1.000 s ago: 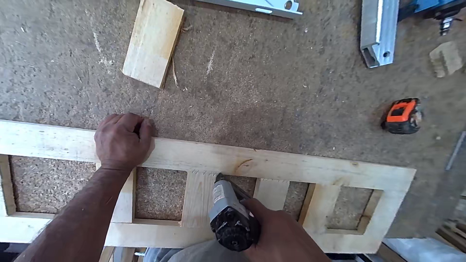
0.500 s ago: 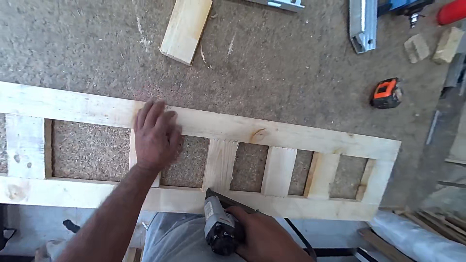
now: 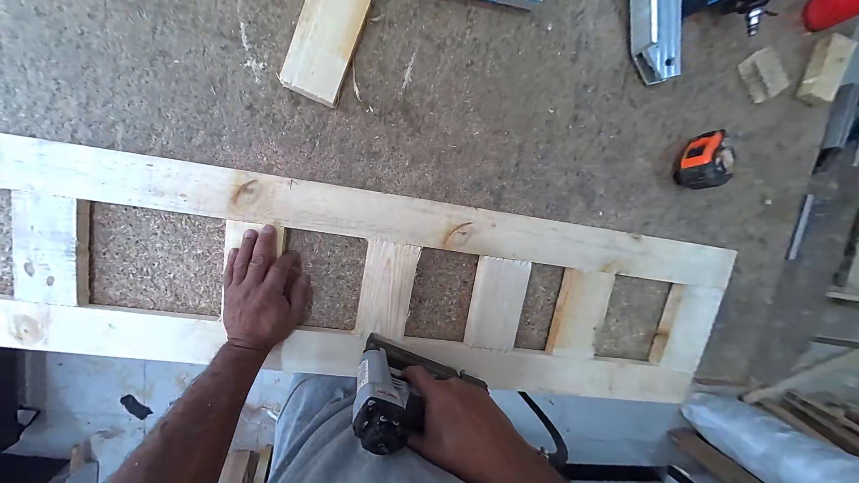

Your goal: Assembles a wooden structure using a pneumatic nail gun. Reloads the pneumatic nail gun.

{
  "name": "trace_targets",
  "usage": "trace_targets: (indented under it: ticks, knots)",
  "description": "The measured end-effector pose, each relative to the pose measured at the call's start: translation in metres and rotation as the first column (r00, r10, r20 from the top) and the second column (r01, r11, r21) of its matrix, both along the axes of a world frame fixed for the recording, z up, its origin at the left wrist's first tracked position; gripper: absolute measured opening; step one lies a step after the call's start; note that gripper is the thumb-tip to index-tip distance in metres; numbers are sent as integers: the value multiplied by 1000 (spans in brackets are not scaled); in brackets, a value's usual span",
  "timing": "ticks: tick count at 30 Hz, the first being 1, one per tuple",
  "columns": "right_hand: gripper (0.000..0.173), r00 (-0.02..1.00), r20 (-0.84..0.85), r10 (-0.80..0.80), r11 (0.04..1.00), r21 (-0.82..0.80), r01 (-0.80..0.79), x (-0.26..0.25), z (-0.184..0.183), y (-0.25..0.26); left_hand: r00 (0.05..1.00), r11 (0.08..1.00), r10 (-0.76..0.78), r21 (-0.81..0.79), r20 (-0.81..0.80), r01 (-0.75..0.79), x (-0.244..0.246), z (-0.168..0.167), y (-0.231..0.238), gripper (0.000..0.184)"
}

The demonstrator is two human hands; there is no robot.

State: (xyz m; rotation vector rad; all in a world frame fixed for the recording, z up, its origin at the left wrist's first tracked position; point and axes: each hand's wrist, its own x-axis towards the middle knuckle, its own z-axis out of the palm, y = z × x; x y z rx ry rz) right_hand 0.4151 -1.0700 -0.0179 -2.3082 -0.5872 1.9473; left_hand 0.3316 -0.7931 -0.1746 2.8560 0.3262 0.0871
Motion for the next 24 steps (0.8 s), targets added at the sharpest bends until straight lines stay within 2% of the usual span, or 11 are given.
trace_targets:
  ticks: [8, 15, 18, 24]
  knots:
    - [62, 1000, -22, -14, 1000, -11, 14, 4, 1, -20, 1000, 1000, 13, 15, -1, -13, 1, 0, -1, 46]
    - [62, 999, -29, -36, 998, -46, 35, 6, 1, -33, 1000, 1000, 17, 18, 4, -17, 1, 0, 0, 46]
    - [68, 997, -12, -71, 997, -45, 70, 5, 0, -41, 1000, 999, 27, 19, 0, -27, 2, 0, -1, 46]
    - [64, 999, -13, -49, 998, -28, 49, 8, 3, -41, 1000, 999, 29, 25, -1, -29, 1, -2, -1, 46]
